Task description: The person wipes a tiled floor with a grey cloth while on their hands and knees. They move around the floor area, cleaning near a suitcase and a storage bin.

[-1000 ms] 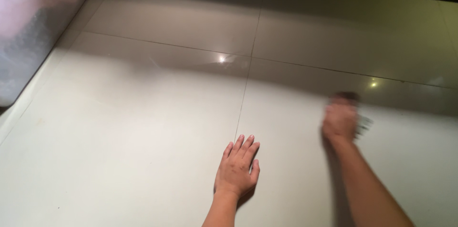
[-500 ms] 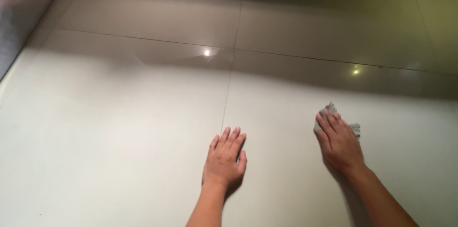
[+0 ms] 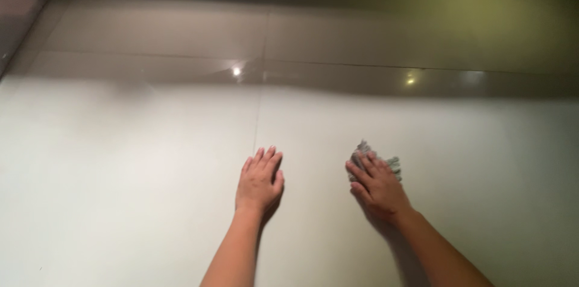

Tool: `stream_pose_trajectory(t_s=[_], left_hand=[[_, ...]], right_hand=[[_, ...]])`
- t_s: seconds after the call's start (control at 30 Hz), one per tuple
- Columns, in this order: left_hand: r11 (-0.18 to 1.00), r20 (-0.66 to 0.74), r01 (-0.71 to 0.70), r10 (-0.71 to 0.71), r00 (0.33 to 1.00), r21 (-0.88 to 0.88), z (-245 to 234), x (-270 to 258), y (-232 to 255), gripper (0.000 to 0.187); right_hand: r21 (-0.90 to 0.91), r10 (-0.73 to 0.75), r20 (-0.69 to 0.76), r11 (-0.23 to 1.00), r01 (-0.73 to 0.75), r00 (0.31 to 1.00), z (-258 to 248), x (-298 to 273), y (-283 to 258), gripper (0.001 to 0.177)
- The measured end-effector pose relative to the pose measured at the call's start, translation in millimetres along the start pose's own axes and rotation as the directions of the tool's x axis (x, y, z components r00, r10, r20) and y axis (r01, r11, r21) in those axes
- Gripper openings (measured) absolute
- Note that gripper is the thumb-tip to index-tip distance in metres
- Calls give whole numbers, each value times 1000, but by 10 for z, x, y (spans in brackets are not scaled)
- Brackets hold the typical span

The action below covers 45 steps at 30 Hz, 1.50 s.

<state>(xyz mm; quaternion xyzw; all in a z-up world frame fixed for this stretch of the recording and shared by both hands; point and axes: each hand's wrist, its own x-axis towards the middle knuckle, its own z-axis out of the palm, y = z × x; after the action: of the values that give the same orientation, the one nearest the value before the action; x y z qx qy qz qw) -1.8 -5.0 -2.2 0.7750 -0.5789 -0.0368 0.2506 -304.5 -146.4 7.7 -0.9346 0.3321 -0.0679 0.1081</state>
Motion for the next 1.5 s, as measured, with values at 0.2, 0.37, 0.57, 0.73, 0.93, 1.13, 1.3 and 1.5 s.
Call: stream_pose_trajectory(t_s=[0.2,0.37,0.57,0.73,0.93,1.13,1.3,1.5], left_hand=[[993,81,108,-111,991,37,10,132,42,46],[991,329,115,-131,935,69,-129,322,137,60],[998,373,-70,62,926,7,-319,307,524,64],[972,543,-235,181,820,31,-632,385,1078,64],[868,669,-496,372,644,-5,-1139,666,1588,63],[866,521,-431,498,693,-256,-945,760,1814,80],[845,648,44,374,663,-532,-654,787,1881,76],[643,683,363,355,638,-674,-393,764,1861,43]], right_hand=[[64,103,115,992,-110,988,-163,-218,115,55],[130,252,62,957,-258,966,-184,-608,294,49],[264,408,-88,889,-374,909,-209,-809,385,37],[490,710,79,584,-648,700,-458,-673,297,37],[748,721,118,388,-539,683,-907,-386,-54,31],[934,638,291,-28,-356,713,-1228,-327,-480,24],[943,607,333,-190,-275,722,-1493,-562,-733,33],[907,678,249,86,-411,691,-1529,-972,-496,32]])
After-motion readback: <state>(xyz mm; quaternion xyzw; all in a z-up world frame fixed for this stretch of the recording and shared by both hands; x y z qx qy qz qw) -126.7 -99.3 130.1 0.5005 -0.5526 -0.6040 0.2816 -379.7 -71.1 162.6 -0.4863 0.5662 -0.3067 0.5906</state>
